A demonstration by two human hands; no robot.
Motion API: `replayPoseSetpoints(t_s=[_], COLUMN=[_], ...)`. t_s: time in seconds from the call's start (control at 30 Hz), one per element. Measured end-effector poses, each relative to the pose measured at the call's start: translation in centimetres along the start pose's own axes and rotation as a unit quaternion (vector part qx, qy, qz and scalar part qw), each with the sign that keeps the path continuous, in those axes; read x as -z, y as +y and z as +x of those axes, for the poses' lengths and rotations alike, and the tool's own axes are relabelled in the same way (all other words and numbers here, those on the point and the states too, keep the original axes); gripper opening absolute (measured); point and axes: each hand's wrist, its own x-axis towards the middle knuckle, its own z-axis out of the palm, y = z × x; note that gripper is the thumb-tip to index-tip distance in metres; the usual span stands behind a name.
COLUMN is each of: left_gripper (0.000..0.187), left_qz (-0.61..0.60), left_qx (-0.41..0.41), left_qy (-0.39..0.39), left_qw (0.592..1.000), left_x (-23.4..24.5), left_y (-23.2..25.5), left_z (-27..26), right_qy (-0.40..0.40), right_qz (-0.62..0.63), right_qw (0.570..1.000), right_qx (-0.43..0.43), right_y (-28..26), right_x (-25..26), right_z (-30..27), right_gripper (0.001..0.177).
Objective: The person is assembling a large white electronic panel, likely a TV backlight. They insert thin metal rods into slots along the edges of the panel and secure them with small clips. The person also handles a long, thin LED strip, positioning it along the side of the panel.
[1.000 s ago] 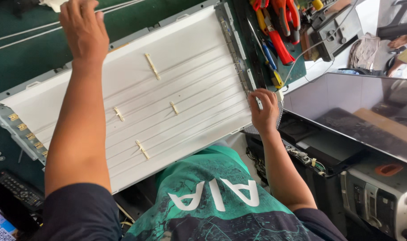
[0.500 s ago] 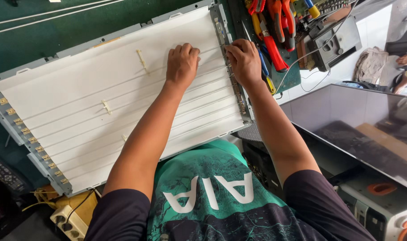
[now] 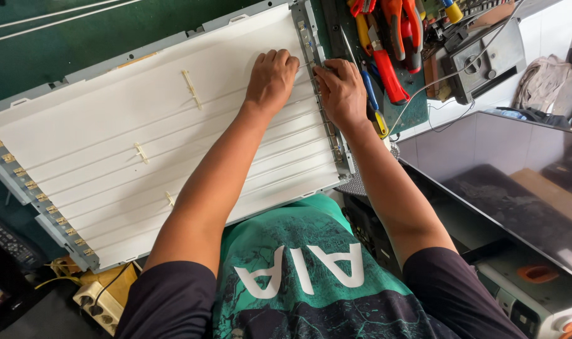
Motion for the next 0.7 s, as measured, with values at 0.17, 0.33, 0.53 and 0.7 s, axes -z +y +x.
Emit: replayPoseSetpoints(t_s=[0.17, 0.33, 0.53, 0.7], left_gripper=[0.012, 0.01, 0.009, 0.022], left_qz=[0.034, 0.048, 0.08, -0.006], left_qx=[-0.013, -0.028, -0.035, -0.03], left_qy=[-0.037, -0.04, -0.068, -0.049], left_qw=[0.999, 0.998, 0.994, 0.998], left_x=[0.4, 0.6, 1.1, 1.9], left_y=[0.0, 0.1, 0.4, 0.8], left_z=[0.1, 0.1, 0.6, 1.0], right_qy=[-0.002, 0.002, -0.02, -0.062], right_qz=[0.013, 0.009, 0.015, -0.014], right_qw=[1.0, 1.0, 1.0, 0.997], right_qx=[-0.01, -0.011, -0.011, -0.035], right_y=[0.6, 1.2, 1.4, 0.9], right_x=[-0.4, -0.6, -0.2, -0.2], right_z=[-0.2, -0.4, -0.4, -0.4], right_gripper=[0.016, 0.018, 0.019, 0.027])
